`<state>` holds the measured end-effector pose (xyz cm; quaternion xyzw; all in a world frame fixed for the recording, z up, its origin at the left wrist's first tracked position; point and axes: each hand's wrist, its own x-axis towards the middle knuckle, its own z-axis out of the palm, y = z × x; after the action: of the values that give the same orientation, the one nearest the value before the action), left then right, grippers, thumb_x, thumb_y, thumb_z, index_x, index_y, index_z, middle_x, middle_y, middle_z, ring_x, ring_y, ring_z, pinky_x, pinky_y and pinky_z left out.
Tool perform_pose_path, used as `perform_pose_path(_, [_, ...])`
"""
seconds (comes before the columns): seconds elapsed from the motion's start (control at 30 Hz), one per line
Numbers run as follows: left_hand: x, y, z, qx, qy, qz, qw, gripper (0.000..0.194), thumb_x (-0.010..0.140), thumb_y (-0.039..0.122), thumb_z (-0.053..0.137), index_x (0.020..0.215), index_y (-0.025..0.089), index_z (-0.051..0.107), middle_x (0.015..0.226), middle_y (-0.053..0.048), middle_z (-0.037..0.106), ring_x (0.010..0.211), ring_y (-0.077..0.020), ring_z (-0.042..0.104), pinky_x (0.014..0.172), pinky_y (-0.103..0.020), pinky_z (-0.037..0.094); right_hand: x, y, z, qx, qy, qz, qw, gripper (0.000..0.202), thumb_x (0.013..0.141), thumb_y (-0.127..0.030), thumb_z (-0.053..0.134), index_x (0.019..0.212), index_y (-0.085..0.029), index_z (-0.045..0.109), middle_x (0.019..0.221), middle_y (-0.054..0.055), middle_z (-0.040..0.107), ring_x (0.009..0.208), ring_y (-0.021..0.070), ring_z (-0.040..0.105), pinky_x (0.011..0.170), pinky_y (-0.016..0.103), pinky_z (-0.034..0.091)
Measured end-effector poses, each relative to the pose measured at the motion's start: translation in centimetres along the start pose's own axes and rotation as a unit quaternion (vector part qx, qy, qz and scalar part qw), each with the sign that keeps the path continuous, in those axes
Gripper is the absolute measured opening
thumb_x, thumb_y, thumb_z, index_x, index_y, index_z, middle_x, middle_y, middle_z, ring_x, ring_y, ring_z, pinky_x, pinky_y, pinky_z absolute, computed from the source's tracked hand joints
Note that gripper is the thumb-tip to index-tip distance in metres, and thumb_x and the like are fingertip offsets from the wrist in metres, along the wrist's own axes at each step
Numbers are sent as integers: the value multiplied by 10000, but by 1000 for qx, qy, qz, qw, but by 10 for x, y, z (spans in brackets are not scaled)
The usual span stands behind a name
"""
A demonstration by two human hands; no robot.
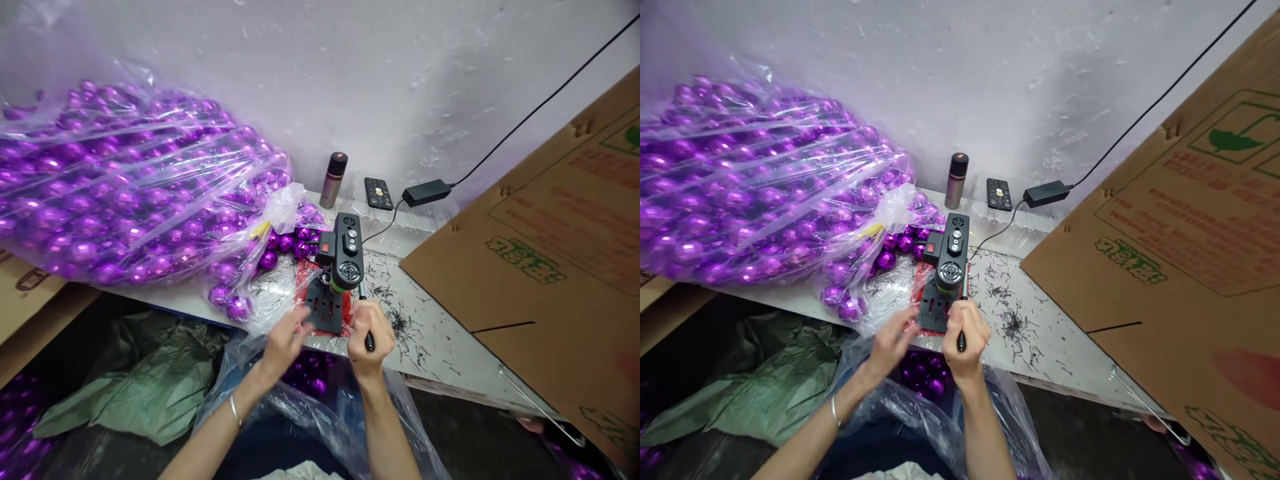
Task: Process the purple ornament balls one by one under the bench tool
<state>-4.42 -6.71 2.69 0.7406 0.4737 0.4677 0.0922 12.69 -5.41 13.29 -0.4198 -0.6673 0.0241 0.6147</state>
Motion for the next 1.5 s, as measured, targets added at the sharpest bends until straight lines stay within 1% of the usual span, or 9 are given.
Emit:
perform_pose_path(0.1, [69,-31,-18,148,45,-185,970,353,1059,326,439,1283,140,638,1202,-177,729,1163,-296,703,996,-457,566,1,-1,0,-4,3,-7,1000,288,963,-58,435,731,-216,497,681,-12,536,637,125,526,593,283,405])
perform_pose_path(0.23, [131,-55,-26,275,-72,-374,883,460,1078,400,355,1185,82,668,1073,-245,750,1027,-384,743,904,-506,557,1,-1,0,-15,3,-9,1000,301,960,-54,433,714,-218,484,680,-6,542,628,124,528,579,281,404])
perform_pose_path(0.33, [144,-60,-18,278,-118,-377,876,514,1065,461,386,1292,52,597,1047,-264,747,1040,-411,736,898,-493,545,1,0,0,-18,-3,-23,1000,304,952,-39,438,711,-220,477,675,-10,539,633,121,536,584,272,416])
perform_pose_path(0.53, [130,-74,4,171,-139,-236,947,529,1016,352,524,1506,167,453,1456,-244,551,1282,-390,626,1021,-506,521,0,1,0,-23,-5,-32,999,293,942,-22,447,729,-219,482,687,-11,535,636,116,530,579,261,419])
perform_pose_path(0.73, [125,-81,9,-42,-24,-291,955,579,801,227,743,1360,231,590,1332,-134,612,1288,-342,597,1106,-524,478,1,0,1,-24,-6,-32,999,291,945,-27,444,730,-217,487,694,-9,546,632,112,533,579,257,423])
perform_pose_path(0.8, [125,-73,3,-206,27,-362,909,517,786,270,735,1287,232,613,1213,-90,664,1175,-292,654,1041,-488,539,1,0,1,-23,-11,-33,999,287,948,-35,446,729,-216,491,689,-9,548,626,113,533,577,258,423])
perform_pose_path(0.9, [119,-53,-10,-455,54,-439,773,407,802,342,693,1184,214,633,1101,-61,695,963,-222,716,875,-403,625,0,2,1,-19,-6,-30,999,289,950,-45,446,722,-214,498,684,-8,550,626,117,534,580,264,421])
perform_pose_path(1.0, [104,-33,-21,-533,42,-471,702,397,772,325,734,1136,193,649,1054,-64,717,864,-195,723,758,-332,646,2,1,1,-9,0,-21,1000,298,958,-55,447,709,-214,493,679,-10,544,635,118,535,590,267,414])
perform_pose_path(1.5, [58,-8,15,-340,-26,-380,860,702,668,486,849,1211,223,489,1148,-87,682,1000,-226,706,838,-359,599,34,-18,-9,-17,-35,45,998,341,1015,-159,457,679,-214,451,654,-27,480,609,99,471,590,272,376])
